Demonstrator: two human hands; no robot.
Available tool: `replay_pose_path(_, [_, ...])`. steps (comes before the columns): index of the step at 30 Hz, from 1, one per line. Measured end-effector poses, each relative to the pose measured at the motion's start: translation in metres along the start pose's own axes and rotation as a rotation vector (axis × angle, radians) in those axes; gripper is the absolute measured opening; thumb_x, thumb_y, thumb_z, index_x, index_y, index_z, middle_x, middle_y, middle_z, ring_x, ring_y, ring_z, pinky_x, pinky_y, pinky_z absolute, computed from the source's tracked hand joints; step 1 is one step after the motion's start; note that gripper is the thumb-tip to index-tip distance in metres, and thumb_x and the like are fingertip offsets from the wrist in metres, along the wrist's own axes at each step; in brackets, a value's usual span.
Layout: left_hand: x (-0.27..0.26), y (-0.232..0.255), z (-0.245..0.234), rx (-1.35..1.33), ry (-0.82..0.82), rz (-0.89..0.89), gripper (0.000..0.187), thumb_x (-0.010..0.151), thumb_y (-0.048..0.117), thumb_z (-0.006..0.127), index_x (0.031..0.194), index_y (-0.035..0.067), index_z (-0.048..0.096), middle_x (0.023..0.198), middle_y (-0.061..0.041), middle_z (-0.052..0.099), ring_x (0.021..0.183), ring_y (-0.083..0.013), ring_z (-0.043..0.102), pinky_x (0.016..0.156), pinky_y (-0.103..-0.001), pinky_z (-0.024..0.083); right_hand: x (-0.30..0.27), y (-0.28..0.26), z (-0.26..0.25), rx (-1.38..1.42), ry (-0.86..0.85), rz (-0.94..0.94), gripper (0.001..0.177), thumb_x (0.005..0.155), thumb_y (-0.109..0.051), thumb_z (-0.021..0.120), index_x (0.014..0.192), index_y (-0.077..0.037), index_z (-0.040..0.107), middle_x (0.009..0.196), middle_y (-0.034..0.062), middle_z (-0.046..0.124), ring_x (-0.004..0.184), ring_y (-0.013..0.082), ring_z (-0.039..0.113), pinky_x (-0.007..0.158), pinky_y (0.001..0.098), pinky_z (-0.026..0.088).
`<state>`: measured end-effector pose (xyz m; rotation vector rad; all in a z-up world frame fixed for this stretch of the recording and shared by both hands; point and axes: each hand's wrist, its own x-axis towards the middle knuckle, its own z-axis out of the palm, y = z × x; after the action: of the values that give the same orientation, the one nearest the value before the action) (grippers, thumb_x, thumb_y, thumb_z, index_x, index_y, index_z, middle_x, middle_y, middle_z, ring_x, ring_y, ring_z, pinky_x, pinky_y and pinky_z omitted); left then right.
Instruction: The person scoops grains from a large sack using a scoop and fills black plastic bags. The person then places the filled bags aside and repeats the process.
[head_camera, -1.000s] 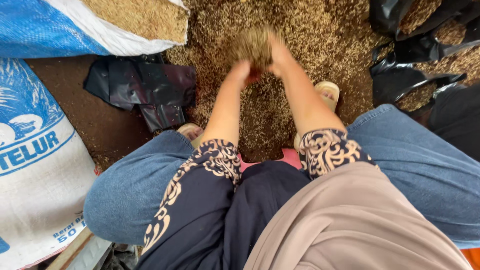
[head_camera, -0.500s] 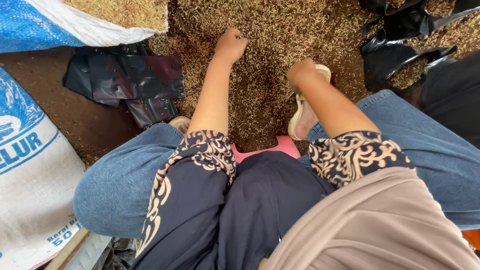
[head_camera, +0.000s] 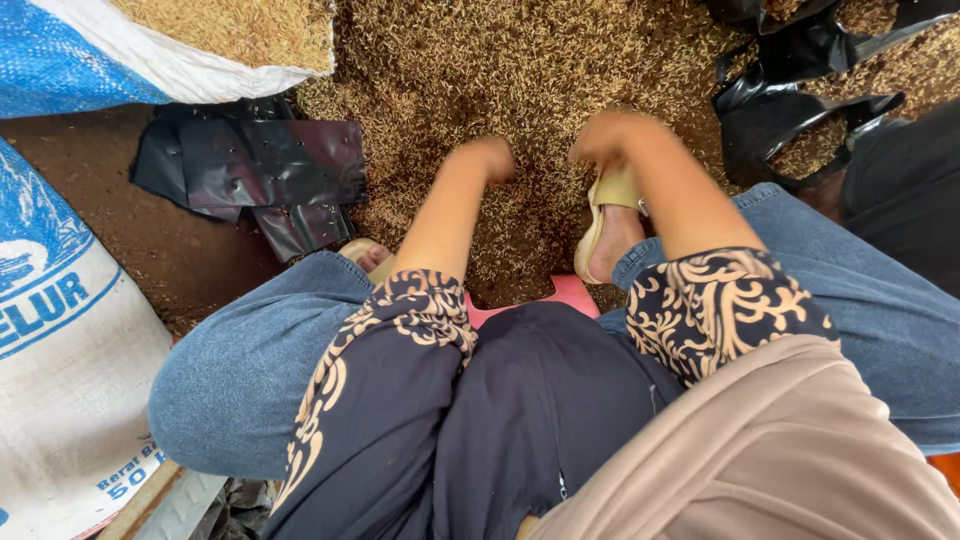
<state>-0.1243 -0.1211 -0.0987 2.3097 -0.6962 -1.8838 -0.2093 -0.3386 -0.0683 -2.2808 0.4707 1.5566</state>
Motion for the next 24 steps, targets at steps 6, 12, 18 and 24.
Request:
replay_pose_path(6, [0.008,-0.003,0.103,0.179,-0.615,-0.035,0.034,0.102,0.027,0.055,0.130,0.011,0.069,0.131,-0.005,0.070,0.114,-0.0204,0.068,0.097,-0.042,0.054,0.040,-0.022,0.127,0.472,-0.459,0.250,0.034,0.100,-0.019,0.053,0.107,0.009,0.070,0.104,0.0239,0.076,0.085,0.0291,0.075,0.073,0.0383,0.063])
replay_pose_path(12, [0.023,-0.020,0.072,-0.332,-0.084,-0.015,0.025,0.099,0.012,0.056,0.121,0.009,0.066,0.119,-0.012,0.073,0.103,-0.0213,0.070,0.089,-0.038,0.059,0.075,-0.057,0.094,1.389,-0.230,0.028,0.043,0.096,0.001,0.044,0.138,0.006,0.042,0.134,0.0323,0.056,0.116,0.0406,0.068,0.102,0.0536,0.057])
replay_pose_path(18, [0.001,-0.066,-0.039,-0.955,0.698,0.238,0.041,0.095,0.004,0.046,0.133,0.013,0.056,0.134,-0.009,0.064,0.125,-0.0246,0.060,0.107,-0.043,0.046,0.042,-0.069,-0.030,1.369,0.220,-0.492,0.041,0.107,-0.009,0.048,0.147,-0.009,0.037,0.148,0.0155,0.047,0.127,0.0282,0.059,0.108,0.0401,0.052])
replay_pose_path(24, [-0.005,-0.076,-0.046,-0.741,0.655,0.153,0.031,0.092,0.007,0.056,0.122,0.006,0.065,0.102,-0.007,0.073,0.094,-0.0175,0.070,0.095,-0.036,0.051,-0.002,-0.011,-0.031,-0.171,0.120,0.181,0.086,0.091,-0.071,0.064,0.138,0.000,0.063,0.134,0.0195,0.062,0.126,0.0337,0.059,0.108,0.0476,0.044])
